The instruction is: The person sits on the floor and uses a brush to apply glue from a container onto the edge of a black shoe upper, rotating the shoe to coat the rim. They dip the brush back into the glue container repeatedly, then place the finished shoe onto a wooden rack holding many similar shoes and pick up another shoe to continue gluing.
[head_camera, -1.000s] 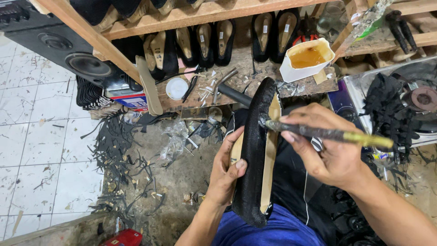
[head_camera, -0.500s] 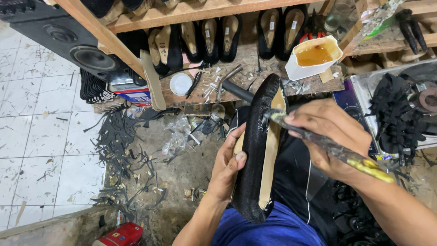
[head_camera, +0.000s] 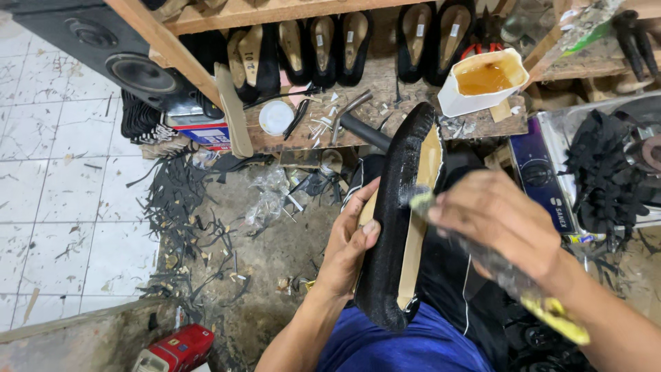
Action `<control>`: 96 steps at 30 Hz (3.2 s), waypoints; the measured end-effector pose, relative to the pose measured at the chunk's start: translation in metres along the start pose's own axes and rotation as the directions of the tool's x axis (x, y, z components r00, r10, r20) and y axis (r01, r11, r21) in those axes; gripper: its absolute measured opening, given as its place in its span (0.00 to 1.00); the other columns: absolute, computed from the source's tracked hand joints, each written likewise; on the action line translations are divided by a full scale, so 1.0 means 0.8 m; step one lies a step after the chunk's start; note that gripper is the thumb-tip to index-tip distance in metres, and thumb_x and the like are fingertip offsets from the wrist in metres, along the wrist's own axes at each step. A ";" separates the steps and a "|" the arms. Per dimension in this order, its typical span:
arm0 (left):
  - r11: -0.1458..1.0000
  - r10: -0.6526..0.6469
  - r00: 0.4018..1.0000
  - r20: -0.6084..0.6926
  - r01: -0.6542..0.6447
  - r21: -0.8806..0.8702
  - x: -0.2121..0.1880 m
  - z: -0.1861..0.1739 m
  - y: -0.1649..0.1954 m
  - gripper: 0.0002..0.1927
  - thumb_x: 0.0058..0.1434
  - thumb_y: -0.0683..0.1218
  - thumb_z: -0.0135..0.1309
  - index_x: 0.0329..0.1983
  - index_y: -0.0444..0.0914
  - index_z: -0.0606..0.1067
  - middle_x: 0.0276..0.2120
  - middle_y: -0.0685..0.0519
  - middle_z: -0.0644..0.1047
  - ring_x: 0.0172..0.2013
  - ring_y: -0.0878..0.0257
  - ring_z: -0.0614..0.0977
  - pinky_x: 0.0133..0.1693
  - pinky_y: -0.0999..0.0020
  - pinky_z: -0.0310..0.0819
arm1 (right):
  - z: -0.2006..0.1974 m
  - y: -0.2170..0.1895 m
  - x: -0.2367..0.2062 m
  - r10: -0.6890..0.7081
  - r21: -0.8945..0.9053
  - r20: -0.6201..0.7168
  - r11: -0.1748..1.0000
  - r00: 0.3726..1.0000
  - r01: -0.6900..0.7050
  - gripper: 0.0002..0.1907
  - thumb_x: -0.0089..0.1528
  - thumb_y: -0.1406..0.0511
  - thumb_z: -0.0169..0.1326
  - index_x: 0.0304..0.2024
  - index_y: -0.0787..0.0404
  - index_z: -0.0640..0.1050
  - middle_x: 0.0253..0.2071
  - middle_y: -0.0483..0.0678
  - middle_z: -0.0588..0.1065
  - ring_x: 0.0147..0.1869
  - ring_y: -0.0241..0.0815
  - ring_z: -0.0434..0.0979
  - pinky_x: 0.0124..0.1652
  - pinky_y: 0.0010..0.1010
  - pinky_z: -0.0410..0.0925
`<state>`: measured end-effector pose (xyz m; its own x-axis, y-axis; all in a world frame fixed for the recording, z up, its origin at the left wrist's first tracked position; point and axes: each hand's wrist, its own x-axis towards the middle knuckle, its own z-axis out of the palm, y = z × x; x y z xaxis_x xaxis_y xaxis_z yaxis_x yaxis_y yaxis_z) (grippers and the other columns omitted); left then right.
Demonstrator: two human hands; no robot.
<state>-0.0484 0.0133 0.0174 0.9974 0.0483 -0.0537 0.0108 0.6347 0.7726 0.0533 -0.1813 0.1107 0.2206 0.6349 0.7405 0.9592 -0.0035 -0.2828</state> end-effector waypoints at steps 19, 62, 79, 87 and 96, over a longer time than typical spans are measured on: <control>1.000 -0.019 1.000 -0.001 0.019 -0.006 0.000 -0.002 0.002 0.49 0.58 0.57 0.65 0.75 0.30 0.58 0.65 0.45 0.70 0.64 0.58 0.73 0.67 0.64 0.63 | 0.004 -0.002 -0.015 -0.135 -0.028 0.052 0.990 0.989 0.137 0.12 0.59 0.69 0.61 0.42 0.72 0.78 0.42 0.59 0.77 0.46 0.56 0.80 0.48 0.48 0.73; 0.980 -0.118 0.991 0.066 0.127 -0.156 0.006 -0.059 -0.022 0.46 0.57 0.54 0.62 0.73 0.32 0.58 0.60 0.42 0.73 0.57 0.54 0.77 0.60 0.60 0.70 | 0.023 -0.006 -0.041 0.402 0.304 0.131 0.854 0.906 -0.422 0.08 0.62 0.72 0.56 0.43 0.67 0.79 0.42 0.51 0.79 0.47 0.41 0.80 0.48 0.29 0.73; 0.690 -0.181 0.954 0.237 0.296 -0.661 -0.020 -0.216 -0.078 0.42 0.66 0.61 0.50 0.73 0.36 0.49 0.68 0.34 0.62 0.63 0.27 0.67 0.64 0.39 0.62 | 0.021 0.316 -0.143 0.712 -0.063 -0.365 0.623 0.599 -0.779 0.08 0.64 0.66 0.63 0.42 0.65 0.82 0.31 0.51 0.78 0.31 0.40 0.75 0.34 0.33 0.67; 0.959 -0.049 0.998 -0.034 0.038 -0.279 -0.033 -0.272 -0.143 0.47 0.62 0.39 0.63 0.82 0.38 0.53 0.46 0.40 0.76 0.41 0.45 0.82 0.42 0.58 0.79 | 0.043 0.361 -0.141 0.803 -0.467 -0.221 0.410 0.553 -0.783 0.15 0.58 0.59 0.69 0.36 0.65 0.83 0.30 0.62 0.77 0.34 0.61 0.78 0.36 0.47 0.69; 0.930 0.183 0.913 -0.364 -0.041 0.364 -0.035 -0.284 -0.149 0.42 0.44 0.28 0.62 0.66 0.32 0.66 0.52 0.51 0.78 0.50 0.64 0.81 0.51 0.69 0.77 | 0.044 0.365 -0.148 0.782 -0.472 -0.215 0.442 0.585 -0.763 0.15 0.59 0.59 0.68 0.37 0.64 0.83 0.33 0.62 0.76 0.38 0.64 0.76 0.39 0.52 0.68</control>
<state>-0.0942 0.1112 -0.2170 0.8869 0.4410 -0.1378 -0.0052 0.3078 0.9514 0.3012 -0.2300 -0.0809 0.9170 0.2030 0.3433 0.3388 -0.8507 -0.4020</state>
